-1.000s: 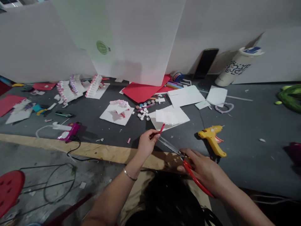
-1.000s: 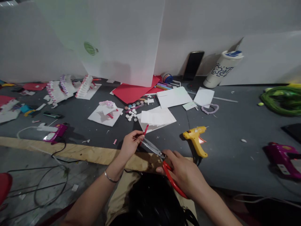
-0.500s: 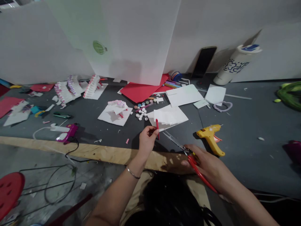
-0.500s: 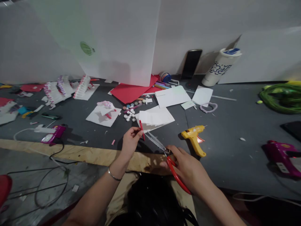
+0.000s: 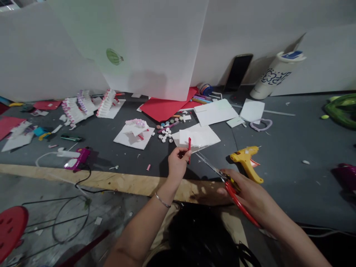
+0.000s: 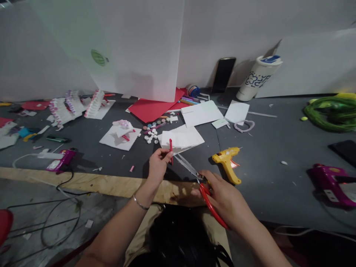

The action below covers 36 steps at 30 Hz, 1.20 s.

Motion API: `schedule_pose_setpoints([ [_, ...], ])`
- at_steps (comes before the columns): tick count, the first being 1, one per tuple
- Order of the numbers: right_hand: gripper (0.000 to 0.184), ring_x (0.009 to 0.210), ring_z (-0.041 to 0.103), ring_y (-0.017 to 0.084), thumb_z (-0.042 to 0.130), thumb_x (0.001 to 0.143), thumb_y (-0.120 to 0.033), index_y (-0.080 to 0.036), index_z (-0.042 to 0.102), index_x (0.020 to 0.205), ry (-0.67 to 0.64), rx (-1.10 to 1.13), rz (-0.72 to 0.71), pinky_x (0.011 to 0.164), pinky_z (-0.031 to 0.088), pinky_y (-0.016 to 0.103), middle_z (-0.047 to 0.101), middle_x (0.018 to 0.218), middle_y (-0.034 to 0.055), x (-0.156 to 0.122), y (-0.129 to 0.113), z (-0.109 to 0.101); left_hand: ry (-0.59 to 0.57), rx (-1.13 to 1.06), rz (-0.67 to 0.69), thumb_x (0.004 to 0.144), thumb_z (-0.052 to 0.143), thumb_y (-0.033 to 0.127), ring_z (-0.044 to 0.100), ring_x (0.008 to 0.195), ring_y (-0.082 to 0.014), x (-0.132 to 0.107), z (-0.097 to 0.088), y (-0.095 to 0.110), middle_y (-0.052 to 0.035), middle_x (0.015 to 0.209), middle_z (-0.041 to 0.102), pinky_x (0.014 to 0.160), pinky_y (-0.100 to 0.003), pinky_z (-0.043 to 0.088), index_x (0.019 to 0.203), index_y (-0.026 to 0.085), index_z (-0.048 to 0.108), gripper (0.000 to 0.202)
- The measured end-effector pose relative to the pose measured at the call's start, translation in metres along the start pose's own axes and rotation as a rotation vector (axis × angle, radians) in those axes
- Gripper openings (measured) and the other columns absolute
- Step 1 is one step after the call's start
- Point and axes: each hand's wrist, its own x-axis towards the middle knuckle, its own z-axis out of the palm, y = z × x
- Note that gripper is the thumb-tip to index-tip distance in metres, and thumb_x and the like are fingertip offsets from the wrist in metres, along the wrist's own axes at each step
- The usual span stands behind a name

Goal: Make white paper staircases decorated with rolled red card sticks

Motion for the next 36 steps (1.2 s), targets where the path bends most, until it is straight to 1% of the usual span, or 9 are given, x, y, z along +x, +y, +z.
schedule_pose_setpoints([
  [6, 0.037, 0.087, 0.068, 0.024, 0.051, 0.088, -0.05, -0.025, 0.056, 0.115, -0.018, 0.01, 0.021, 0.072, 0.051, 0.032, 0.068, 0.106, 0.0087, 0.0013, 0.0028, 0.0008, 0.0, 0.006, -0.005, 0.07, 0.072, 0.031, 0.054, 0.052, -0.01, 0.0014, 0.0, 0.0008, 0.0026, 0.061, 0.061, 0.051, -0.021, 0.043, 0.074, 0.016, 0.064, 0.018],
  [12, 0.036, 0.086, 0.068, 0.023, 0.051, 0.089, -0.05, -0.026, 0.057, 0.114, 0.004, -0.009, -0.002, 0.069, 0.05, 0.03, 0.069, 0.105, 0.0077, 0.0013, 0.0042, 0.0018, 0.0, -0.013, -0.001, 0.07, 0.071, 0.031, 0.055, 0.054, -0.0104, 0.0024, 0.0014, 0.0, 0.0017, 0.062, 0.062, 0.052, -0.022, 0.044, 0.075, 0.016, 0.064, 0.017],
  [15, 0.034, 0.087, 0.068, 0.024, 0.051, 0.089, -0.049, -0.026, 0.057, 0.113, -0.003, 0.002, 0.005, 0.071, 0.05, 0.031, 0.069, 0.105, 0.0079, 0.0009, 0.004, 0.0014, 0.005, -0.013, 0.001, 0.069, 0.071, 0.031, 0.054, 0.054, -0.01, 0.0021, 0.0014, 0.0008, 0.0014, 0.064, 0.063, 0.051, -0.021, 0.044, 0.075, 0.016, 0.065, 0.017],
  [20, 0.033, 0.087, 0.067, 0.024, 0.051, 0.089, -0.049, -0.027, 0.056, 0.112, -0.031, 0.024, 0.024, 0.073, 0.05, 0.033, 0.067, 0.106, 0.008, 0.0009, 0.0026, -0.0006, 0.003, -0.01, 0.004, 0.069, 0.07, 0.03, 0.052, 0.052, -0.0099, 0.002, 0.0011, 0.0024, 0.0023, 0.06, 0.061, 0.05, -0.021, 0.042, 0.074, 0.017, 0.065, 0.015],
  [25, 0.03, 0.083, 0.067, 0.024, 0.052, 0.088, -0.045, -0.027, 0.057, 0.112, -0.011, 0.03, 0.012, 0.07, 0.05, 0.032, 0.068, 0.1, 0.0073, 0.0018, 0.002, -0.0001, 0.005, 0.004, 0.006, 0.069, 0.07, 0.031, 0.052, 0.052, -0.01, 0.0034, 0.0004, 0.0015, 0.0022, 0.062, 0.062, 0.051, -0.022, 0.042, 0.075, 0.017, 0.066, 0.016],
  [29, 0.03, 0.08, 0.067, 0.023, 0.052, 0.088, -0.043, -0.027, 0.057, 0.113, -0.001, 0.006, 0.015, 0.067, 0.05, 0.031, 0.069, 0.101, 0.0069, 0.004, 0.0002, 0.0007, 0.006, 0.006, 0.011, 0.068, 0.071, 0.032, 0.052, 0.054, -0.0097, 0.0051, -0.0002, -0.0013, 0.0022, 0.064, 0.062, 0.053, -0.021, 0.042, 0.075, 0.016, 0.066, 0.018],
  [36, 0.028, 0.075, 0.068, 0.022, 0.05, 0.089, -0.045, -0.027, 0.057, 0.111, -0.01, -0.02, 0.018, 0.066, 0.05, 0.031, 0.069, 0.098, 0.0058, 0.0064, 0.0002, 0.0015, -0.001, 0.008, -0.003, 0.069, 0.071, 0.032, 0.052, 0.054, -0.0098, 0.0044, 0.0, 0.0001, 0.0014, 0.063, 0.063, 0.051, -0.021, 0.042, 0.076, 0.016, 0.067, 0.018],
])
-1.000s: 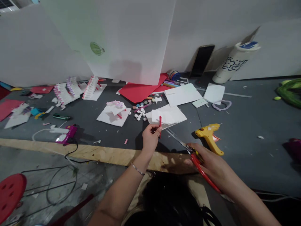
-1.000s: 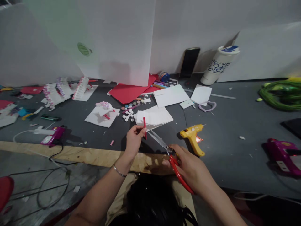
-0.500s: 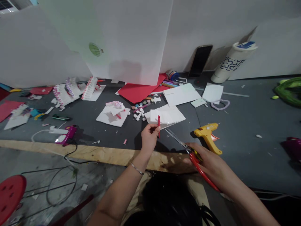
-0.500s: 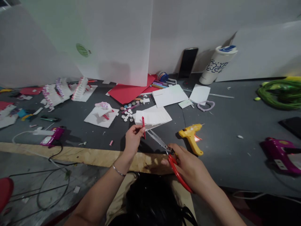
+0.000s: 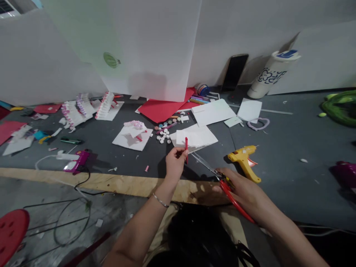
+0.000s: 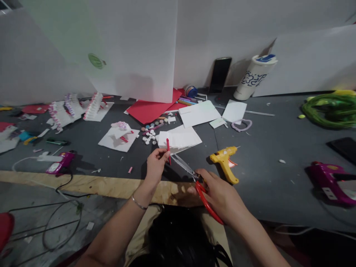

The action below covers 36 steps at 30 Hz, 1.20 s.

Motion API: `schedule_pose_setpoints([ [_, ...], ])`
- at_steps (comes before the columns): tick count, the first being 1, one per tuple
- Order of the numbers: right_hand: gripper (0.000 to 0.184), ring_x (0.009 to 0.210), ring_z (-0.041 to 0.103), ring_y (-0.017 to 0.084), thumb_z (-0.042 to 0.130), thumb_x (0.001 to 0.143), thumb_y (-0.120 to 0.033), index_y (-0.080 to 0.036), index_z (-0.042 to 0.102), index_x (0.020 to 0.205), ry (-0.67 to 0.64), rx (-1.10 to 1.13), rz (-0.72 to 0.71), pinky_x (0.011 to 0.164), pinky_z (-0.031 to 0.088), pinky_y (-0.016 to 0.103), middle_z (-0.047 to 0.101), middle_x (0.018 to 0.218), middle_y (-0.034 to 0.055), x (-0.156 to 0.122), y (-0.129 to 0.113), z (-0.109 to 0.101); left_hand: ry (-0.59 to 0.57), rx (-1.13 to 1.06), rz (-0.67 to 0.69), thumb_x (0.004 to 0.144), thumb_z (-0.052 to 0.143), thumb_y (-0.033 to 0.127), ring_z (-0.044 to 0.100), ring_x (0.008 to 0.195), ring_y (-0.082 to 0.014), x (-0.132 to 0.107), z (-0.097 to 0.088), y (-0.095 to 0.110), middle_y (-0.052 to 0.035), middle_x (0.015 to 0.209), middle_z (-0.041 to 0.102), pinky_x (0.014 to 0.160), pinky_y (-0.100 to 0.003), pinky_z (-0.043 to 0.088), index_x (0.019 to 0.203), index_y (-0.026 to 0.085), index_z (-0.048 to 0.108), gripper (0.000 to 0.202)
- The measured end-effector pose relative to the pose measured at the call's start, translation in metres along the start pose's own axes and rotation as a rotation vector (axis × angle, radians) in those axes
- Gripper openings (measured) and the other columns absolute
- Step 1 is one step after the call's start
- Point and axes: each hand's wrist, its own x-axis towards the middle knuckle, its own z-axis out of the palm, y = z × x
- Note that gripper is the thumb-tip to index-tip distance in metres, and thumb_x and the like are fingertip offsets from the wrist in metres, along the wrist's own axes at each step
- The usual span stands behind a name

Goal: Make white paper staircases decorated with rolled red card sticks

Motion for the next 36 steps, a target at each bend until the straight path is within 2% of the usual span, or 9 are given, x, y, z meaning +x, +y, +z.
schedule_pose_setpoints([
  [12, 0.032, 0.075, 0.067, 0.022, 0.05, 0.09, -0.048, -0.027, 0.057, 0.113, -0.008, -0.012, 0.002, 0.064, 0.049, 0.03, 0.068, 0.098, 0.0065, -0.002, 0.001, 0.0, 0.019, 0.004, 0.001, 0.068, 0.072, 0.033, 0.053, 0.055, -0.0103, 0.002, 0.001, 0.0, 0.0016, 0.064, 0.063, 0.053, -0.021, 0.043, 0.076, 0.016, 0.067, 0.019],
  [29, 0.03, 0.072, 0.066, 0.021, 0.047, 0.091, -0.045, -0.025, 0.057, 0.111, -0.008, -0.092, 0.005, 0.061, 0.046, 0.029, 0.067, 0.095, 0.0062, 0.001, -0.002, 0.001, 0.011, -0.002, 0.023, 0.067, 0.071, 0.032, 0.051, 0.054, -0.0096, 0.004, 0.002, 0.0, 0.0018, 0.063, 0.062, 0.054, -0.022, 0.041, 0.075, 0.015, 0.067, 0.019],
  [36, 0.03, 0.073, 0.066, 0.02, 0.051, 0.09, -0.046, -0.026, 0.058, 0.11, 0.025, -0.08, -0.02, 0.061, 0.046, 0.028, 0.069, 0.096, 0.0065, 0.002, -0.003, -0.001, -0.068, 0.007, 0.022, 0.068, 0.072, 0.032, 0.052, 0.056, -0.0102, -0.007, -0.003, 0.01, 0.0009, 0.065, 0.064, 0.055, -0.022, 0.041, 0.074, 0.016, 0.068, 0.018],
])
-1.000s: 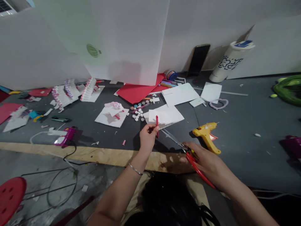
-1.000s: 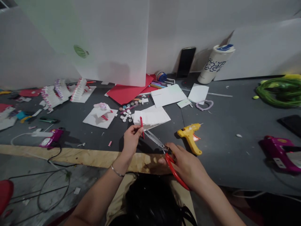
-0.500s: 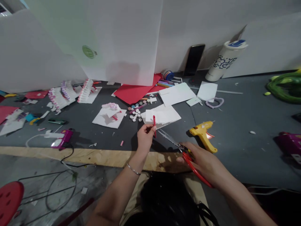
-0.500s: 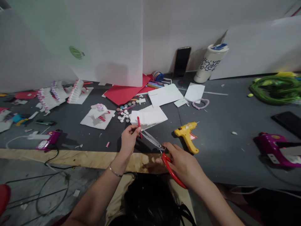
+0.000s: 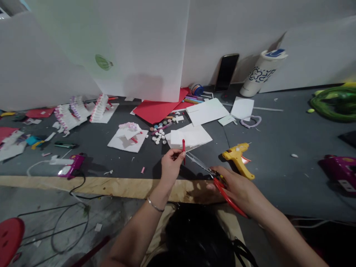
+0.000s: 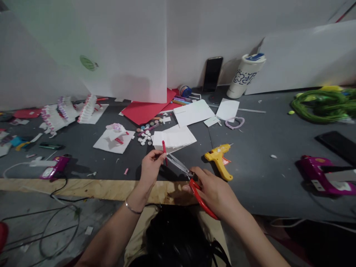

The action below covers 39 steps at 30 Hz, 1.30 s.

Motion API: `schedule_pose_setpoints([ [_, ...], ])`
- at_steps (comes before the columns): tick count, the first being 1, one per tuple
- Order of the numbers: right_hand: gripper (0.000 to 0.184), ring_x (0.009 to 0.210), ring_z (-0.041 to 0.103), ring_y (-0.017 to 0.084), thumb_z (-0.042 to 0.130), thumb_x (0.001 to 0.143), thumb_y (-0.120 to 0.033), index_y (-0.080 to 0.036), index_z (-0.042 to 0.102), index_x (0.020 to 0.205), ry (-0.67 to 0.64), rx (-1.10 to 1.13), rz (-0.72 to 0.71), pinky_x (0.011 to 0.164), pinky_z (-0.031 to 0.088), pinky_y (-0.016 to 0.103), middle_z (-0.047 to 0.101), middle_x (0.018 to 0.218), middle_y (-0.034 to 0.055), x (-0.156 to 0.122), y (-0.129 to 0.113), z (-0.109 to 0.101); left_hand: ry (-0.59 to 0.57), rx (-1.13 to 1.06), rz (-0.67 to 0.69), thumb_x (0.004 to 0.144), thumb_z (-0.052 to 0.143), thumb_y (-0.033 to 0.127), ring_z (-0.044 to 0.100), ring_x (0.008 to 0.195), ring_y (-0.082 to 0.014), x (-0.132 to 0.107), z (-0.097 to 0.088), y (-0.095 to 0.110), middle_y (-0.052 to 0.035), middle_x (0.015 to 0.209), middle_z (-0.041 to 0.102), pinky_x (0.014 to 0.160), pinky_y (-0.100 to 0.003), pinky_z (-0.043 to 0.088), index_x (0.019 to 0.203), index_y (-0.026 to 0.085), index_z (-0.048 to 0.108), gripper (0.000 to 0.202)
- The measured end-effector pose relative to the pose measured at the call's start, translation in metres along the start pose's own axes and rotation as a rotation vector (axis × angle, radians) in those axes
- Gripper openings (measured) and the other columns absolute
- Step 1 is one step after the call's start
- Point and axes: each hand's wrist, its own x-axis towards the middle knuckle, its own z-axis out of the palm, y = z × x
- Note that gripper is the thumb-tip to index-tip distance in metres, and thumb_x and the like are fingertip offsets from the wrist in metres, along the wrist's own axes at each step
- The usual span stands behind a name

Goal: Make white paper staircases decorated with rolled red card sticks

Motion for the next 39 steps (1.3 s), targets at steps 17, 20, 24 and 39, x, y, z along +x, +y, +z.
schedule_pose_setpoints([
  [17, 0.034, 0.064, 0.066, 0.018, 0.055, 0.088, -0.049, -0.026, 0.061, 0.113, 0.085, -0.136, -0.094, 0.054, 0.046, 0.026, 0.07, 0.09, 0.0052, -0.004, -0.004, 0.002, -0.32, -0.037, -0.189, 0.06, 0.08, 0.029, 0.06, 0.066, -0.0121, -0.006, -0.033, 0.025, -0.0006, 0.068, 0.067, 0.072, -0.026, 0.049, 0.07, 0.015, 0.068, 0.021],
  [20, 0.035, 0.062, 0.067, 0.019, 0.06, 0.084, -0.049, -0.027, 0.064, 0.111, 0.113, -0.216, -0.088, 0.05, 0.044, 0.026, 0.071, 0.088, 0.0041, -0.005, -0.005, 0.004, -0.335, -0.046, -0.223, 0.059, 0.079, 0.025, 0.058, 0.063, -0.0106, -0.005, -0.036, 0.026, -0.0001, 0.066, 0.066, 0.068, -0.024, 0.047, 0.068, 0.014, 0.068, 0.018],
  [24, 0.034, 0.062, 0.067, 0.018, 0.062, 0.082, -0.048, -0.029, 0.066, 0.11, 0.125, -0.289, -0.082, 0.049, 0.044, 0.025, 0.072, 0.088, 0.003, -0.005, -0.008, 0.003, -0.36, -0.019, -0.237, 0.059, 0.077, 0.025, 0.056, 0.063, -0.0105, -0.005, -0.039, 0.029, -0.0005, 0.065, 0.065, 0.067, -0.023, 0.045, 0.066, 0.014, 0.068, 0.015],
  [39, 0.036, 0.061, 0.068, 0.018, 0.063, 0.082, -0.048, -0.03, 0.064, 0.113, 0.074, -0.29, -0.107, 0.047, 0.045, 0.025, 0.072, 0.094, 0.0023, -0.011, -0.006, -0.002, -0.442, 0.043, -0.259, 0.057, 0.077, 0.023, 0.057, 0.062, -0.0116, -0.003, -0.043, 0.032, -0.001, 0.064, 0.067, 0.068, -0.026, 0.046, 0.064, 0.016, 0.069, 0.013],
])
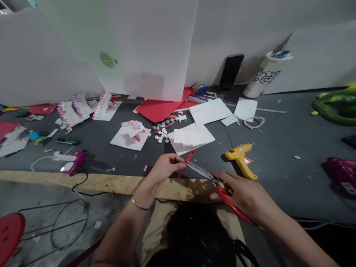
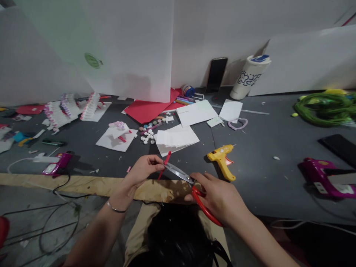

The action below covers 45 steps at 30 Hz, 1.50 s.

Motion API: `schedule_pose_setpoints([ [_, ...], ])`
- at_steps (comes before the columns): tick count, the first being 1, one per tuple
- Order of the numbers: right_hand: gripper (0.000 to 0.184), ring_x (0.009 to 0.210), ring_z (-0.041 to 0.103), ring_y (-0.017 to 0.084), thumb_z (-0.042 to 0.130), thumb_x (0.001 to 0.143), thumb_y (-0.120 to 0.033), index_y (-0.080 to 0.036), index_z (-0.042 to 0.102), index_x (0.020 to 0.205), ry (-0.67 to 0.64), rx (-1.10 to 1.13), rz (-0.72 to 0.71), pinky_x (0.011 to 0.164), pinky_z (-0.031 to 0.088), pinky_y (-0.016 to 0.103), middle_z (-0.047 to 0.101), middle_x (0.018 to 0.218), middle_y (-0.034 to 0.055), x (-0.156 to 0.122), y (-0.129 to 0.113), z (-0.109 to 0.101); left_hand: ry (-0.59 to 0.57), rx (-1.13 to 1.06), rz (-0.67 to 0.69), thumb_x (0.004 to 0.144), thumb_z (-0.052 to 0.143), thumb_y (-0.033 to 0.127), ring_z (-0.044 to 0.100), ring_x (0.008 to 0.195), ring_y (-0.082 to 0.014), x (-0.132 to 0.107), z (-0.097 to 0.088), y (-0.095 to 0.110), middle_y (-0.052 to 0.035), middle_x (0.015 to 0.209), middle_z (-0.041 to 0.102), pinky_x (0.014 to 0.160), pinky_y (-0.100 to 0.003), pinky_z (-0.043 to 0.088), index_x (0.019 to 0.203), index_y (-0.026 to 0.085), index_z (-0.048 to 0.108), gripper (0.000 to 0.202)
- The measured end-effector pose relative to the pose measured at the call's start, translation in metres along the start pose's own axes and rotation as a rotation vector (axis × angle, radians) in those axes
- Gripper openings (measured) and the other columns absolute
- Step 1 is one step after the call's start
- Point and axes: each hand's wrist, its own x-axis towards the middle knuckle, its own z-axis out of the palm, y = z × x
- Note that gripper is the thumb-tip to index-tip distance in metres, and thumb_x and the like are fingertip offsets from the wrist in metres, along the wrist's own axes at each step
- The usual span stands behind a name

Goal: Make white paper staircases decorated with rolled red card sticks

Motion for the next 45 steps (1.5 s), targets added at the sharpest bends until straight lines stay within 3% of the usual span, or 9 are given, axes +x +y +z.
schedule_pose_setpoints([
  [6, 0.034, 0.065, 0.068, 0.019, 0.06, 0.083, -0.051, -0.029, 0.064, 0.11, -0.028, 0.058, -0.007, 0.051, 0.045, 0.026, 0.072, 0.09, 0.0028, -0.002, 0.001, 0.002, 0.005, 0.004, -0.005, 0.056, 0.078, 0.022, 0.057, 0.06, -0.0114, 0.0, 0.001, 0.0, -0.0002, 0.06, 0.065, 0.066, -0.026, 0.047, 0.061, 0.016, 0.069, 0.012],
  [14, 0.03, 0.056, 0.066, 0.019, 0.053, 0.088, -0.051, -0.026, 0.064, 0.099, -0.05, 0.024, -0.001, 0.049, 0.038, 0.025, 0.066, 0.062, -0.0006, -0.007, -0.005, 0.006, -0.011, -0.017, -0.018, 0.056, 0.082, 0.024, 0.055, 0.057, -0.0099, 0.002, 0.002, -0.005, 0.0005, 0.059, 0.065, 0.062, -0.024, 0.045, 0.061, 0.016, 0.069, 0.016],
  [24, 0.031, 0.061, 0.067, 0.02, 0.055, 0.086, -0.054, -0.025, 0.061, 0.094, -0.033, 0.086, -0.012, 0.05, 0.036, 0.024, 0.069, 0.072, 0.0017, -0.004, -0.012, 0.009, -0.049, -0.039, -0.094, 0.052, 0.083, 0.025, 0.059, 0.059, -0.0115, 0.003, 0.002, -0.012, -0.0023, 0.062, 0.069, 0.06, -0.024, 0.044, 0.06, 0.015, 0.069, 0.02],
  [36, 0.031, 0.051, 0.065, 0.019, 0.045, 0.092, -0.052, -0.025, 0.06, 0.09, -0.026, 0.079, -0.024, 0.049, 0.033, 0.025, 0.068, 0.062, 0.0014, 0.003, -0.015, 0.02, -0.054, -0.094, -0.113, 0.045, 0.089, 0.033, 0.058, 0.057, -0.0107, 0.008, -0.003, -0.018, -0.0011, 0.059, 0.067, 0.061, -0.024, 0.045, 0.058, 0.014, 0.066, 0.032],
  [42, 0.029, 0.052, 0.066, 0.021, 0.045, 0.094, -0.05, -0.024, 0.06, 0.096, -0.092, 0.014, -0.022, 0.049, 0.034, 0.024, 0.067, 0.058, 0.0005, 0.007, -0.013, 0.025, -0.105, 0.009, -0.102, 0.052, 0.085, 0.032, 0.058, 0.059, -0.0112, 0.006, -0.01, -0.011, -0.0015, 0.062, 0.067, 0.06, -0.023, 0.044, 0.061, 0.015, 0.068, 0.026],
  [45, 0.032, 0.052, 0.067, 0.021, 0.05, 0.09, -0.054, -0.025, 0.06, 0.097, -0.081, -0.019, -0.006, 0.047, 0.035, 0.025, 0.068, 0.061, 0.0006, 0.006, -0.013, 0.022, -0.073, 0.142, -0.052, 0.059, 0.079, 0.027, 0.059, 0.062, -0.0132, 0.004, -0.02, -0.006, -0.0009, 0.063, 0.067, 0.062, -0.024, 0.044, 0.068, 0.016, 0.068, 0.018],
])
